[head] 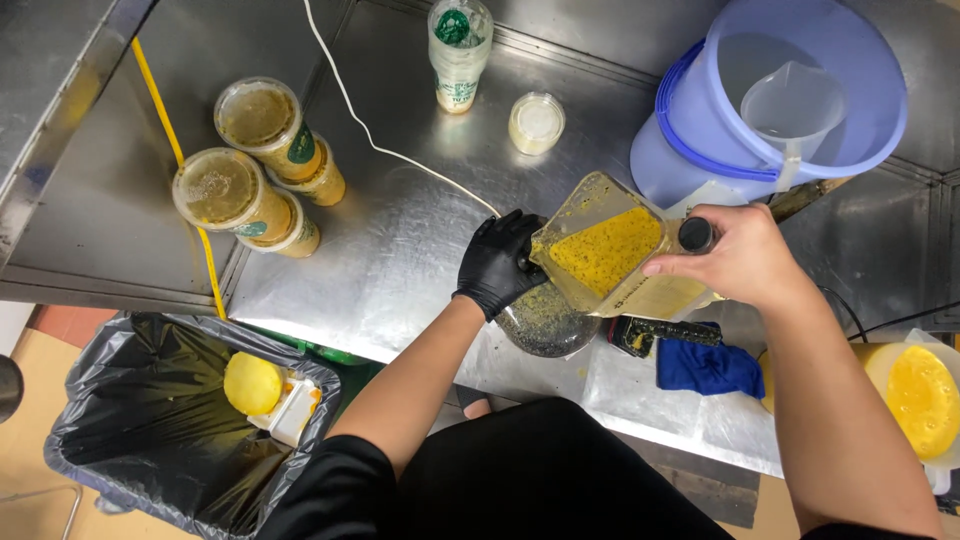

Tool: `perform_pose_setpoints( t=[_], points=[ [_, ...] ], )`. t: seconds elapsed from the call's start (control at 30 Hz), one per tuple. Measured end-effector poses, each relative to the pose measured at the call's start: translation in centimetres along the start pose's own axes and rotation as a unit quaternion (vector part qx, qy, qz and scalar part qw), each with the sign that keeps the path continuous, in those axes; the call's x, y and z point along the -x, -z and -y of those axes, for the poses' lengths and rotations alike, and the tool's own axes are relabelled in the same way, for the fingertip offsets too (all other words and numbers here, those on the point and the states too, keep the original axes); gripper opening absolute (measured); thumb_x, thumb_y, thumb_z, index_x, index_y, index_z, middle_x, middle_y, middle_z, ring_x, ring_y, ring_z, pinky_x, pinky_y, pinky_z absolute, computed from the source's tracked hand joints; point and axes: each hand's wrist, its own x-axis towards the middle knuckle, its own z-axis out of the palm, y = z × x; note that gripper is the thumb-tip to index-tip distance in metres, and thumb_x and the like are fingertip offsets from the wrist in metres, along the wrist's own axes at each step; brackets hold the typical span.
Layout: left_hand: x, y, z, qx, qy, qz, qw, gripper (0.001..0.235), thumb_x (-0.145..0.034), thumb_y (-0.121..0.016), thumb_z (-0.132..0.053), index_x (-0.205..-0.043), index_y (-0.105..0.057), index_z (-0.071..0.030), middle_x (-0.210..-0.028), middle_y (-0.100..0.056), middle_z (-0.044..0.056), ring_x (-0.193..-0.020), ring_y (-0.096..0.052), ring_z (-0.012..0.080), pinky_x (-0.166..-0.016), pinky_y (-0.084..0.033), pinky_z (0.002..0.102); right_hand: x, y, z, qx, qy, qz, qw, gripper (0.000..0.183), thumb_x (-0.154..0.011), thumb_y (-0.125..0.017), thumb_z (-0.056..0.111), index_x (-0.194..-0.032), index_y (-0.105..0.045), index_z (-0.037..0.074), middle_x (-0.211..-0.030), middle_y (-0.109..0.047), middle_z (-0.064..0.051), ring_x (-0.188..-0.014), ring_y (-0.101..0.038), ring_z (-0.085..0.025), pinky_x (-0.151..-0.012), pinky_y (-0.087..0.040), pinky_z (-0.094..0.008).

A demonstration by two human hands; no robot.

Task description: The person is blending a yellow drink and pouring it into cups at a workstation.

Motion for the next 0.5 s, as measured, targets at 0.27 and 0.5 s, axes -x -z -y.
perform_pose_setpoints(
  t=[0.27,0.5],
  points=[
    [-0.2,-0.3,0.0,-0.015,0.003,0.005,1.0,0.079,-0.074,-0.083,-0.051,-0.14,-0.055,-0.018,-0.149,-0.055,0.005,-0.144,-0.044,0.0264,-0.12,-0.03,0.049,-0.9,0.2,1.4,0.039,-0.043,0.045,0.997,0.066,-0.058,-0.097,0.041,-0.101,-0.076,-0.003,-0.074,-0.072,-0.012,-0.057,-0.061,-0.017,-0.058,-0.053,-0.033],
    [-0.6,0.2,-0.9,-0.012,0.03,-0.003,0.999,0.065,-0.076,-0.079,-0.042,-0.135,-0.062,-0.019,-0.147,-0.058,0.003,-0.143,-0.047,0.0248,-0.12,-0.032,0.047,-1.5,0.3,2.2,0.062,-0.045,0.068,0.995,0.066,-0.058,-0.096,0.046,-0.095,-0.076,-0.004,-0.068,-0.07,-0.014,-0.056,-0.065,-0.02,-0.056,-0.054,-0.035]
  ],
)
